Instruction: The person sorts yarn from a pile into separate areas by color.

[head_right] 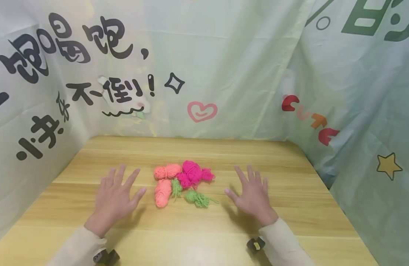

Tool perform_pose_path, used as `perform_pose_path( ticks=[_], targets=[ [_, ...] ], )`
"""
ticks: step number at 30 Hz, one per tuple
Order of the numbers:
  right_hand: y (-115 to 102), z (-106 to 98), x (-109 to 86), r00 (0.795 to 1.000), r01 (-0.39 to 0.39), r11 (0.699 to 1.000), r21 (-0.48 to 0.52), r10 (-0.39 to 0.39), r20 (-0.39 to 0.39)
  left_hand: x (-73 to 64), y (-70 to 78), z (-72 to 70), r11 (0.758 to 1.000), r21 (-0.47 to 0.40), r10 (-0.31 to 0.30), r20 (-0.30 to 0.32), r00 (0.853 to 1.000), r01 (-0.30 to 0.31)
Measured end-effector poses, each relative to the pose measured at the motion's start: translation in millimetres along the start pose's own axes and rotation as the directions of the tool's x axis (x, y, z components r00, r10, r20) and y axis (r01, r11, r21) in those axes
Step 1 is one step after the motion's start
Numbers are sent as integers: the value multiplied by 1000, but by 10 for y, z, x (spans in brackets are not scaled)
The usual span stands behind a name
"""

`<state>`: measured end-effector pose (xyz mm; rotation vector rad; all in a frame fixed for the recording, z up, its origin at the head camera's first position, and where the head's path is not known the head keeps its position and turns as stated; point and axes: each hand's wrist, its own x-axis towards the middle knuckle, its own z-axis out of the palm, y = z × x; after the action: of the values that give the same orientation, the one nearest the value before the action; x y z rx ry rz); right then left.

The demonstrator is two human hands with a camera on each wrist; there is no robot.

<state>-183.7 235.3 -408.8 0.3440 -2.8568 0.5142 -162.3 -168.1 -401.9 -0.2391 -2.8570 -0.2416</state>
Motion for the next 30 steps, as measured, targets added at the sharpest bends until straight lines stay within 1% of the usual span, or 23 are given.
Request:
perform_pose_path(
  ticks=[3, 7, 9, 12, 15, 20, 23, 25, 28, 30],
  targets=[
    [-8, 11, 30, 999, 29, 997, 73, -30, 12, 57, -5, 21, 999, -46, 24, 1, 1000, -24],
    [-41, 6, 75, 998, 38, 982, 184, -48, 50, 120, -7, 42, 988, -148, 39, 26, 999, -35],
    [-56, -1, 99, 996, 21, 974, 225, -40, 81, 144, -1, 50, 977, -211, 45, 48, 998, -34],
    [-68, 2, 135, 991, -8, 960, 279, -30, 131, 188, 12, 67, 951, -306, 69, 75, 995, -42],
    [-65, 33, 173, 984, -30, 943, 330, -31, 178, 243, 25, 95, 925, -375, 97, 96, 991, -54],
    [-86, 105, 250, 972, -64, 921, 385, -30, 233, 363, 39, 157, 894, -438, 158, 112, 981, -94],
    [-113, 147, 295, 963, -109, 899, 424, -11, 269, 445, 47, 188, 869, -483, 193, 123, 974, -111],
    [-127, 175, 320, 956, -137, 885, 445, 0, 293, 498, 51, 204, 854, -504, 215, 117, 970, -128],
    [-141, 215, 347, 948, -169, 863, 475, 11, 318, 574, 66, 224, 841, -518, 246, 106, 963, -157],
    [-151, 238, 358, 944, -177, 849, 499, 4, 329, 620, 87, 230, 834, -520, 273, 102, 956, -183]
  ],
)
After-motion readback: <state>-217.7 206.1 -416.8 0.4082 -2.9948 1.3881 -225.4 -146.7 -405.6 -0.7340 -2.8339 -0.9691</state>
